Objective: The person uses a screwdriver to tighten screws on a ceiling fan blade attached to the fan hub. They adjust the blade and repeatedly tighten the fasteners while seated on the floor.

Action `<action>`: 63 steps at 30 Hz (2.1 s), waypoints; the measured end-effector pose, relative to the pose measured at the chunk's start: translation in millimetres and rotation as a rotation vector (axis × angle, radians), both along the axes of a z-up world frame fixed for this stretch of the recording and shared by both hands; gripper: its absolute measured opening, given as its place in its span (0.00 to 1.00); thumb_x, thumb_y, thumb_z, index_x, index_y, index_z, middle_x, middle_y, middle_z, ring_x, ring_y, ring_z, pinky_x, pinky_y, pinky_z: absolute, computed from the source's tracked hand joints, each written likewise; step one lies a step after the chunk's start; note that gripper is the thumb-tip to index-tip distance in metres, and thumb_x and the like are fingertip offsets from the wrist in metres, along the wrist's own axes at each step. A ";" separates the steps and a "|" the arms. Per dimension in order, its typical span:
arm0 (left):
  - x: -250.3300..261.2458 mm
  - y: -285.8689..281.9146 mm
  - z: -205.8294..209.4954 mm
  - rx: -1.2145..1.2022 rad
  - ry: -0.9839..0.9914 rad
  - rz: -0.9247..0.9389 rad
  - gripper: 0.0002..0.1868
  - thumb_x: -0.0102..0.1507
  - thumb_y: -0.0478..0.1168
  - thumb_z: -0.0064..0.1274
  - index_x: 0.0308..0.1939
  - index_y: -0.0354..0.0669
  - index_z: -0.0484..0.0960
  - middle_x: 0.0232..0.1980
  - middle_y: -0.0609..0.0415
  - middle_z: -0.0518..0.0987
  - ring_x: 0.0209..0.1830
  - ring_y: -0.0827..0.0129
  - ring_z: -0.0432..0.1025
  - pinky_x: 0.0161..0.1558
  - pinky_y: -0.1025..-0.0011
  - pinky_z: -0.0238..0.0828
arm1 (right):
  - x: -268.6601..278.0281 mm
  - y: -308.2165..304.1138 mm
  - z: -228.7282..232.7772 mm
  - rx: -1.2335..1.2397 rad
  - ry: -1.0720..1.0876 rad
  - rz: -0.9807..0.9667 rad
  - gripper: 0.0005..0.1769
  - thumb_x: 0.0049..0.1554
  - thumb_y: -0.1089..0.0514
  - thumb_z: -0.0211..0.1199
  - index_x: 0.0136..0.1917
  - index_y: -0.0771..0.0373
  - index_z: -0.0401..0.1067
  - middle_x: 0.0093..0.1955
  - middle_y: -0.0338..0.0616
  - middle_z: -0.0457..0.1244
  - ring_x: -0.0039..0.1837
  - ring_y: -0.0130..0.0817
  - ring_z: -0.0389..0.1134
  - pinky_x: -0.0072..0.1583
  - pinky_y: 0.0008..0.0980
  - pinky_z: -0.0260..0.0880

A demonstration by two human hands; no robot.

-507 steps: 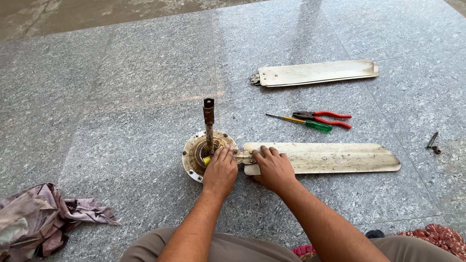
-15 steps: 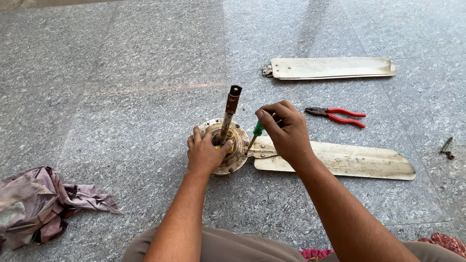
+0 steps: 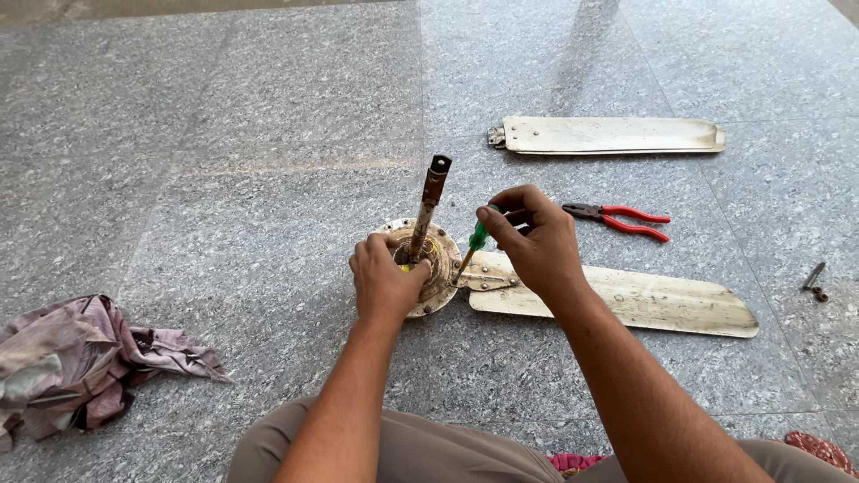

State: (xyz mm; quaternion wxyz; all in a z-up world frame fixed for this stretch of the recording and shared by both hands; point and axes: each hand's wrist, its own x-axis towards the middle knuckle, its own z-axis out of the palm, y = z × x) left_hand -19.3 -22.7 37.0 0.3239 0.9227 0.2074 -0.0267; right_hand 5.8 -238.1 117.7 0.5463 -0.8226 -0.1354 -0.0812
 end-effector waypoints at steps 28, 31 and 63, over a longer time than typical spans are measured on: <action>4.7 -36.3 18.1 -0.616 -0.471 -0.415 0.16 0.65 0.42 0.61 0.57 0.47 0.86 0.48 0.53 0.89 0.48 0.72 0.83 0.49 0.70 0.80 | 2.3 0.3 -9.4 0.136 0.057 0.053 0.16 0.60 0.55 0.68 0.59 0.61 0.74 0.52 0.42 0.70 0.56 0.29 0.73 0.54 0.29 0.79; 5.3 -35.9 16.3 -0.716 -0.393 -0.381 0.17 0.65 0.41 0.61 0.58 0.47 0.85 0.49 0.53 0.89 0.48 0.71 0.82 0.49 0.70 0.80 | 1.5 -1.7 -8.0 0.140 0.073 0.082 0.15 0.61 0.58 0.65 0.61 0.61 0.74 0.53 0.42 0.70 0.57 0.30 0.73 0.56 0.29 0.79; 21.8 -26.0 1.8 -0.945 -0.300 -0.272 0.15 0.63 0.39 0.61 0.53 0.42 0.87 0.48 0.53 0.89 0.49 0.73 0.83 0.53 0.72 0.82 | 9.5 3.6 -19.1 0.365 0.210 0.172 0.17 0.66 0.55 0.59 0.66 0.57 0.75 0.57 0.45 0.66 0.62 0.35 0.72 0.66 0.34 0.77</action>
